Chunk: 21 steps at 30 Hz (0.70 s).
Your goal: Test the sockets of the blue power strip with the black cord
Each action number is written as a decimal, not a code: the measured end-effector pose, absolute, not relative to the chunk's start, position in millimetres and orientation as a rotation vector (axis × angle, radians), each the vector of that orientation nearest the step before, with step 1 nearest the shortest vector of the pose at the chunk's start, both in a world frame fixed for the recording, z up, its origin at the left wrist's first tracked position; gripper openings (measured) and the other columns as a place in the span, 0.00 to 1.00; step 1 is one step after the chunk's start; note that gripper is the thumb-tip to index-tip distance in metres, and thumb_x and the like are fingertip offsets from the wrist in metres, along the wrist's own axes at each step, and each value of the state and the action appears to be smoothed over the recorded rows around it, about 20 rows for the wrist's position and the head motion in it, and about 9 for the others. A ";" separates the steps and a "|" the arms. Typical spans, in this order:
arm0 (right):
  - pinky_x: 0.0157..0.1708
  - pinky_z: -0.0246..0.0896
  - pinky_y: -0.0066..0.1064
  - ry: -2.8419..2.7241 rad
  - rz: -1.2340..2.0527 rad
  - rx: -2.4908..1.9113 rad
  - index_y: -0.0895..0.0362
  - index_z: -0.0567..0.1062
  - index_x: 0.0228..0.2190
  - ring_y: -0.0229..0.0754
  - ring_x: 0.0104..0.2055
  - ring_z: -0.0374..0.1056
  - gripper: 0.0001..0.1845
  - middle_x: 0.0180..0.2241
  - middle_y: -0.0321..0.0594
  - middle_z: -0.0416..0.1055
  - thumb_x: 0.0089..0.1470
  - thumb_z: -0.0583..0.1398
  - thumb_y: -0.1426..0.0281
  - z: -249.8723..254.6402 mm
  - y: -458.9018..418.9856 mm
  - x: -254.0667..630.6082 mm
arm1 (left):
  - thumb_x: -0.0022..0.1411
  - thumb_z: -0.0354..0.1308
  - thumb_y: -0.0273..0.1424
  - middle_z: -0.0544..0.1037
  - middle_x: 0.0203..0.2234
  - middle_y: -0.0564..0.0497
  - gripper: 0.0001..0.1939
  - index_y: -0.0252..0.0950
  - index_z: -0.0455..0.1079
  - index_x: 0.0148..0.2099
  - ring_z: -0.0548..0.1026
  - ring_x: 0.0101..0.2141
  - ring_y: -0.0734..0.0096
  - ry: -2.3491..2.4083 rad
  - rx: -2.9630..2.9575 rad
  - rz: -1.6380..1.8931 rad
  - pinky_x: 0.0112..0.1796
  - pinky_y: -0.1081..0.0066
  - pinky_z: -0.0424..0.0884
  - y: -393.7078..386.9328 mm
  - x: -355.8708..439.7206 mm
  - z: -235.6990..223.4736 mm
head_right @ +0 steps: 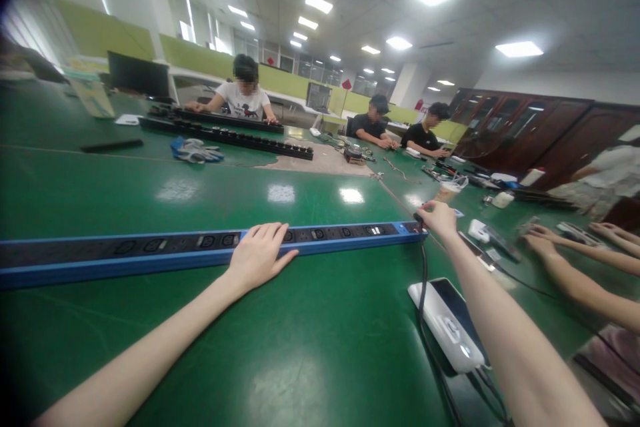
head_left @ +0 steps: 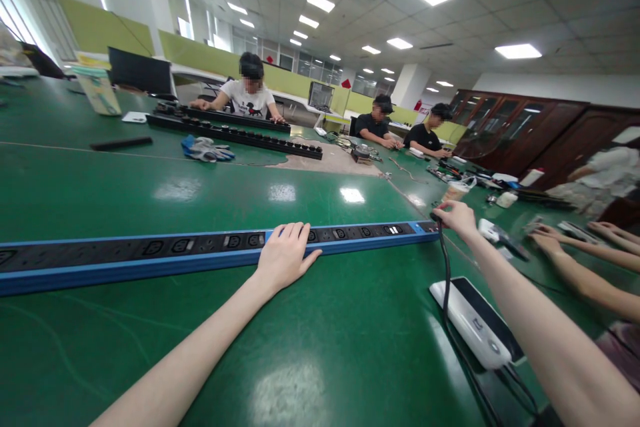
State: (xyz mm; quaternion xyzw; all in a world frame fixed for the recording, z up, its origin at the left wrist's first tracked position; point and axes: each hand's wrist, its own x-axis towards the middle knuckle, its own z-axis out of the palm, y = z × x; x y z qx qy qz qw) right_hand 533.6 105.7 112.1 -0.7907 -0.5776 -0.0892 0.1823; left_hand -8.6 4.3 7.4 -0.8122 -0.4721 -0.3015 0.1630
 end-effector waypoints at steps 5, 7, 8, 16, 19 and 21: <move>0.39 0.70 0.36 -1.720 -0.140 -2.202 0.54 0.82 0.39 0.51 0.33 0.78 0.20 0.24 0.43 0.79 0.58 0.59 0.54 102.8 99.5 516.7 | 0.72 0.51 0.49 0.76 0.56 0.33 0.32 0.29 0.68 0.65 0.73 0.56 0.47 -1.341 -2.315 -0.846 0.56 0.51 0.65 5.0 -9.4 6.8; 0.38 0.71 0.36 -1.807 -0.078 -2.196 0.54 0.82 0.41 0.50 0.31 0.78 0.19 0.24 0.42 0.79 0.59 0.57 0.57 107.3 94.8 513.4 | 0.71 0.52 0.49 0.76 0.55 0.33 0.32 0.29 0.68 0.65 0.73 0.56 0.47 -1.342 -2.317 -0.846 0.56 0.51 0.65 5.1 -9.7 6.9; 0.37 0.71 0.36 -1.857 -0.052 -2.196 0.53 0.82 0.42 0.50 0.31 0.78 0.18 0.25 0.41 0.80 0.60 0.57 0.59 110.8 92.1 512.4 | 0.71 0.52 0.49 0.76 0.55 0.33 0.32 0.29 0.68 0.65 0.73 0.56 0.47 -1.342 -2.319 -0.845 0.56 0.51 0.65 5.1 -9.9 7.1; 0.34 0.66 0.31 -2.389 -0.234 -2.145 0.46 0.79 0.47 0.47 0.35 0.77 0.16 0.32 0.37 0.81 0.56 0.62 0.63 139.1 68.0 514.2 | 0.72 0.51 0.49 0.75 0.56 0.32 0.33 0.28 0.68 0.65 0.72 0.56 0.46 -1.349 -2.328 -0.825 0.56 0.51 0.65 5.6 -9.9 6.9; 0.34 0.64 0.32 -2.468 -0.419 -2.107 0.46 0.79 0.45 0.49 0.37 0.77 0.14 0.34 0.39 0.81 0.59 0.61 0.58 139.3 64.1 517.9 | 0.71 0.52 0.49 0.75 0.56 0.32 0.33 0.29 0.67 0.66 0.72 0.56 0.46 -1.354 -2.327 -0.835 0.57 0.51 0.65 6.1 -10.1 6.3; 0.35 0.63 0.33 -2.472 -0.497 -2.081 0.46 0.78 0.45 0.50 0.39 0.76 0.15 0.37 0.41 0.81 0.62 0.58 0.55 137.9 64.3 521.9 | 0.71 0.52 0.49 0.75 0.56 0.32 0.33 0.29 0.68 0.65 0.72 0.56 0.46 -1.351 -2.329 -0.845 0.57 0.50 0.65 6.3 -10.2 6.1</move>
